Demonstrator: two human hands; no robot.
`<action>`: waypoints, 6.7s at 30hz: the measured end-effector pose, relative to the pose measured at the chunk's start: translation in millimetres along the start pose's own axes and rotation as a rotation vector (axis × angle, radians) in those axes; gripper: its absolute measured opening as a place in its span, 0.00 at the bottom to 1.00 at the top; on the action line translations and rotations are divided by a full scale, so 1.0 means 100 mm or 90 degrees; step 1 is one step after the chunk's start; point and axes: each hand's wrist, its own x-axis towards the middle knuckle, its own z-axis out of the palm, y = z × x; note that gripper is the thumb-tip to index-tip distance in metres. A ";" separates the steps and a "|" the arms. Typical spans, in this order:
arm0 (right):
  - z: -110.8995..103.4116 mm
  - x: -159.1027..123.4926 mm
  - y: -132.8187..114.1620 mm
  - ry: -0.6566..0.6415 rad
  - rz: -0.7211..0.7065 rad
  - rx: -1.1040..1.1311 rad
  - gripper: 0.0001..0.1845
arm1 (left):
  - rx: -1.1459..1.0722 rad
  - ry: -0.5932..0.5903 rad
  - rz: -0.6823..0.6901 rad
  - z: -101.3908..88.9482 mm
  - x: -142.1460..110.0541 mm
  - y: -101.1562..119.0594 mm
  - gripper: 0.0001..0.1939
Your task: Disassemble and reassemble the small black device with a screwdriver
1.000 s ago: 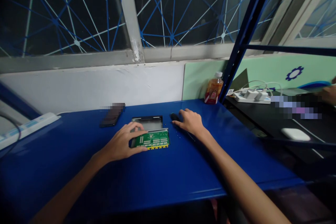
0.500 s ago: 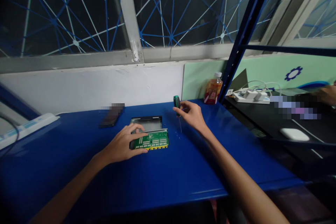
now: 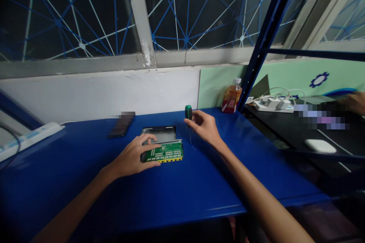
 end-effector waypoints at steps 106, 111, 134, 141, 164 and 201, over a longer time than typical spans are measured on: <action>0.59 -0.19 -0.59 -0.075 -0.122 -0.007 0.16 | -0.289 0.150 -0.061 0.17 0.09 0.17 0.07; 0.57 -0.20 -0.58 -0.076 -0.135 -0.014 0.16 | -0.289 0.147 -0.054 0.16 0.10 0.18 0.07; 0.59 -0.29 -0.65 -0.096 -0.189 -0.072 0.23 | -0.262 0.218 -0.053 0.27 0.15 0.23 0.04; 0.52 -0.30 -0.65 -0.154 -0.207 -0.033 0.30 | -0.295 0.186 -0.049 0.25 0.16 0.23 0.05; 0.51 -0.33 -0.60 -0.152 -0.209 -0.031 0.28 | -0.238 0.173 -0.025 0.23 0.16 0.23 0.06; 0.51 -0.32 -0.54 -0.120 -0.238 -0.082 0.28 | -0.203 0.183 -0.062 0.26 0.15 0.20 0.06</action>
